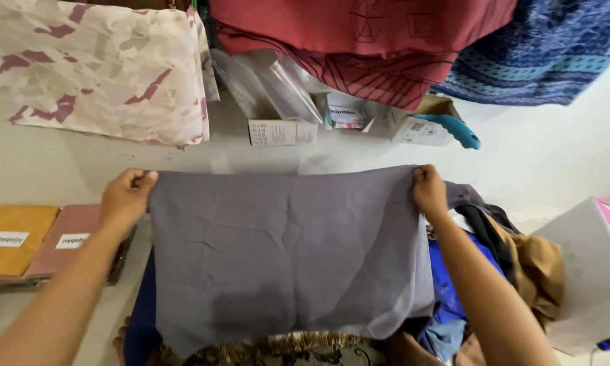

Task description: A person is cleaning a grey hijab with a lint roller and then folding it neatly on a blue mat in a sorting area.

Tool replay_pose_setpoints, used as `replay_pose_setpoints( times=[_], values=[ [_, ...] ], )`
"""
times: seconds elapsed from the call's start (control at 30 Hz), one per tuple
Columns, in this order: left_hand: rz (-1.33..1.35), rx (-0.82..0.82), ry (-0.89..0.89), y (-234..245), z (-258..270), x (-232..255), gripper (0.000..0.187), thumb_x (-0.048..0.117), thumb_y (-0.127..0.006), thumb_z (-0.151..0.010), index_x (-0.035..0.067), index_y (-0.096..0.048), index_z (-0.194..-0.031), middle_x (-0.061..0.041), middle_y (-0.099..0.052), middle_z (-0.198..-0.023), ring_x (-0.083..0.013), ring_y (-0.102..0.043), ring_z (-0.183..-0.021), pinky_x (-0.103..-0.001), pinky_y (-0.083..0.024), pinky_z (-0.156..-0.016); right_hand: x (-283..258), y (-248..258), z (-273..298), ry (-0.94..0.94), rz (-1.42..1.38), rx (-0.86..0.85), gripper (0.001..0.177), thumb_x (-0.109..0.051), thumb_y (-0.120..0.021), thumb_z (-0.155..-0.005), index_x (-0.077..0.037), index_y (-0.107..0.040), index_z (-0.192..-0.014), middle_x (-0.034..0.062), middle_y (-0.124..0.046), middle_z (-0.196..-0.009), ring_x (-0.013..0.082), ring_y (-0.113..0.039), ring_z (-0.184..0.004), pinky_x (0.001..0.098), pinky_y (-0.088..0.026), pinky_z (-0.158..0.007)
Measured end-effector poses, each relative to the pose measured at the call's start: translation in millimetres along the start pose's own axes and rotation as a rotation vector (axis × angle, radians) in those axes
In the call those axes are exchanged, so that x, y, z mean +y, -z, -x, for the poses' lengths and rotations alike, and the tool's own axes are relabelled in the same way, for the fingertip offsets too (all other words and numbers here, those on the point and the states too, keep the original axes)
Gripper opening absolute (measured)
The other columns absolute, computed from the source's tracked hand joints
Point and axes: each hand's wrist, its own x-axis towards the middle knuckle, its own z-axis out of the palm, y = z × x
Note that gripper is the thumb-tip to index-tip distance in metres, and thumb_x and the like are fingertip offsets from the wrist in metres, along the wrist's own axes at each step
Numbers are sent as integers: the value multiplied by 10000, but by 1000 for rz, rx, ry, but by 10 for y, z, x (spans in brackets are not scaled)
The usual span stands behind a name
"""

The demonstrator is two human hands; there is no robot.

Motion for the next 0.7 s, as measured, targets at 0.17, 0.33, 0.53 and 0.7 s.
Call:
replay_pose_setpoints(
  times=[0.17, 0.33, 0.53, 0.7],
  values=[
    [-289, 27, 91, -841, -731, -1180, 437, 576, -682, -1002, 196, -733, -1212, -65, -760, -1067, -341, -714, -1038, -510, -558, -838, 466, -758, -170, 17, 352, 8, 231, -272, -389, -1142, -76, -510, -1140, 287, -686, -902, 531, -702, -903, 620, -554, -754],
    [-308, -16, 139, -1034, -555, -803, 423, 444, -685, -1013, 86, -735, -1233, -145, -767, -1137, -421, -703, -1083, -558, -561, -876, 675, -1036, -150, -59, 573, -74, 260, -305, -287, -1163, -98, -443, -1149, 241, -681, -915, 513, -718, -894, 608, -571, -778],
    [-395, -22, 129, -1149, -504, -851, 413, 426, -675, -1026, 78, -731, -1242, -133, -776, -1109, -404, -714, -1061, -555, -570, -861, 817, -1055, -179, 10, 755, -84, 243, -294, -397, -1122, -83, -517, -1121, 187, -680, -983, 448, -738, -902, 542, -600, -788],
    [-265, -2, -15, -742, -249, -613, 429, 373, -626, -1059, 27, -668, -1308, -227, -731, -1175, -478, -636, -1177, -608, -485, -987, 1074, -553, -408, -172, 445, -64, 415, -500, -560, -1053, -114, -621, -1191, 202, -724, -1041, 453, -706, -1041, 563, -569, -846]
  ],
)
